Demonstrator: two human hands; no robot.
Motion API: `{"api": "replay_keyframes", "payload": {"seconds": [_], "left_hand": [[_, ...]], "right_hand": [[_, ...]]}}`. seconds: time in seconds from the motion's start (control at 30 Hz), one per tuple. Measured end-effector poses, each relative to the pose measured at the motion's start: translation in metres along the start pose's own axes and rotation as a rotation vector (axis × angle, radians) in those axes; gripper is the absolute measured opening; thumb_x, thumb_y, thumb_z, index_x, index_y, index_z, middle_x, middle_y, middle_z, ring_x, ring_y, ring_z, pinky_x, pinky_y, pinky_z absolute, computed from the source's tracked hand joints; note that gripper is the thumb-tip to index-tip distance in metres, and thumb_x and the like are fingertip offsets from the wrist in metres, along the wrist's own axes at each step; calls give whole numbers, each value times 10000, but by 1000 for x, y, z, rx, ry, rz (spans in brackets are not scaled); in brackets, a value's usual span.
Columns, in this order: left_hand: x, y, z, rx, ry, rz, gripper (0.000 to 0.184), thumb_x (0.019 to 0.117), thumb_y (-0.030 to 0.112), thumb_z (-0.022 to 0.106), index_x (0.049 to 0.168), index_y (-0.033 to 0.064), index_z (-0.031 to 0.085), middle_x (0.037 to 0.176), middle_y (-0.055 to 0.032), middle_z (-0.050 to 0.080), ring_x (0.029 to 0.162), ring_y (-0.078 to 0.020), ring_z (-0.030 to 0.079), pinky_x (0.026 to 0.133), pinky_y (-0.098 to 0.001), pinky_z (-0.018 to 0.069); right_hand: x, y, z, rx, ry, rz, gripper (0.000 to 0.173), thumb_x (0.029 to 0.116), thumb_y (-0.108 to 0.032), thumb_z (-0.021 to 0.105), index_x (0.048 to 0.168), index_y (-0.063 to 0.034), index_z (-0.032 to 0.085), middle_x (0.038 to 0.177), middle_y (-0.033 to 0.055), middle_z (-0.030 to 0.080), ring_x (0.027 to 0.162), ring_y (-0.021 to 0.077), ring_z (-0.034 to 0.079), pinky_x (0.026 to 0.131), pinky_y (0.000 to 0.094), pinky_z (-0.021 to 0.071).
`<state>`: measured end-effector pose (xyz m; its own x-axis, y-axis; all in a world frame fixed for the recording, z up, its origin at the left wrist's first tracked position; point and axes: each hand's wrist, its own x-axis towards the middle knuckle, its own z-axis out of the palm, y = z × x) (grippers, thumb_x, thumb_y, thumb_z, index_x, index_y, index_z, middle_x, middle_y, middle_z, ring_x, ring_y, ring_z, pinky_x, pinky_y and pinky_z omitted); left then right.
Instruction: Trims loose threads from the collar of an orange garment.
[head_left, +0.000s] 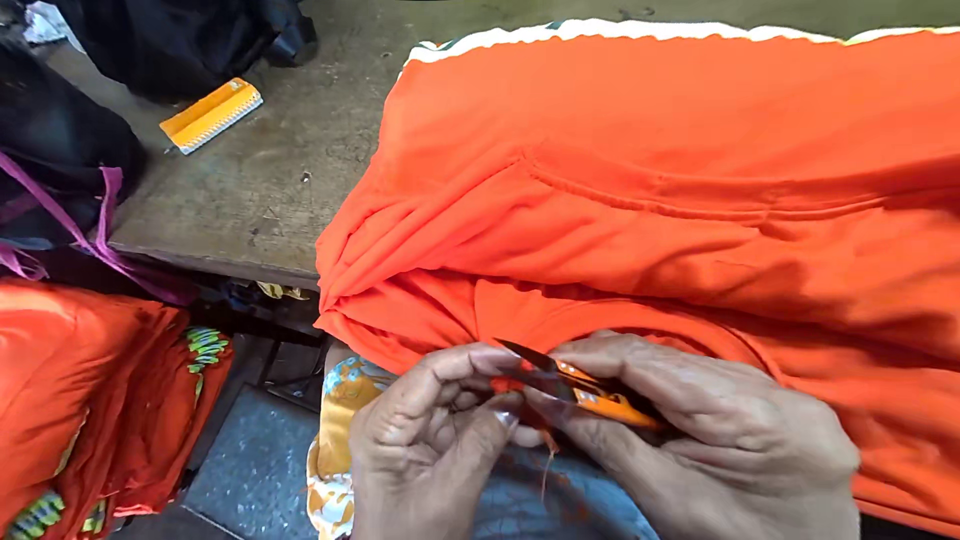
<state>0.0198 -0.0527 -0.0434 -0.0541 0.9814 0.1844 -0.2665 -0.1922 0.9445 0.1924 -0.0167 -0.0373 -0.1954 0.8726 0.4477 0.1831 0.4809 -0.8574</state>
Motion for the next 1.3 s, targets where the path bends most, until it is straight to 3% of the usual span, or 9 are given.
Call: {"api": "replay_keyframes", "payload": {"seconds": [0.2,0.3,0.37,0.57,0.63,0.77,0.97,1.13,1.3], "left_hand": [[1,2,-2,-66,6,-64,222,979,76,638,1178,26,722,987,-118,740,823,-159,742,759,-316,639],[5,5,6,-41,91,-111,245,858,95,785,1088,44,718,829,-85,748,719,-109,732,644,-264,624],[5,-3,5,-98,75,-81,330,796,-25,825,1100,5,699,923,-124,721,758,-150,729,683,-295,643],[5,0,7,-60,69,-98,449,727,-110,829,1134,3,675,1010,-141,706,756,-179,738,682,-323,662],[3,1,5,-52,60,-110,414,769,-88,812,1152,-3,681,1014,-148,708,765,-178,734,692,-317,656],[0,3,1,23,59,-60,247,888,-5,739,1135,8,731,964,-131,735,772,-164,730,709,-309,642],[-1,0,1,126,18,65,329,914,-8,710,1241,30,703,1011,-106,754,844,-145,735,775,-288,631],[-1,-1,-3,253,-18,186,397,932,30,706,1326,66,662,1066,-60,753,882,-134,739,813,-292,636],[-1,4,0,60,74,-4,503,883,-74,705,1365,54,639,909,-126,759,776,-143,735,729,-272,624]], "right_hand": [[-2,10,-4,19,-93,-167,106,1008,-179,644,970,-82,662,863,-31,672,790,-13,634,695,124,541],[-15,0,-9,-39,-238,-199,175,1028,-146,549,1003,-23,671,824,97,678,754,130,634,683,233,511],[-21,-7,-9,-50,-330,-230,174,1021,-101,527,983,-2,665,771,147,628,703,232,606,630,320,485],[-35,-5,-19,55,-624,-175,217,1010,-112,515,929,10,676,791,171,666,727,277,652,618,381,500],[-37,-2,-25,57,-531,-100,250,1025,-164,545,884,8,658,749,155,634,700,241,619,617,353,486],[-33,0,-35,41,-231,78,155,1021,-154,623,1007,-15,688,880,56,714,807,17,649,712,152,529],[-18,-5,-14,-23,-45,76,179,896,-219,792,941,-56,731,818,-35,696,717,-44,601,620,103,500],[-13,-3,-4,-200,-48,-61,118,934,-158,655,857,-74,689,770,-14,670,721,-29,597,623,106,471],[-24,-5,-15,-143,-201,-104,329,1056,-325,568,998,-20,678,810,105,673,738,139,628,672,253,500]]}}
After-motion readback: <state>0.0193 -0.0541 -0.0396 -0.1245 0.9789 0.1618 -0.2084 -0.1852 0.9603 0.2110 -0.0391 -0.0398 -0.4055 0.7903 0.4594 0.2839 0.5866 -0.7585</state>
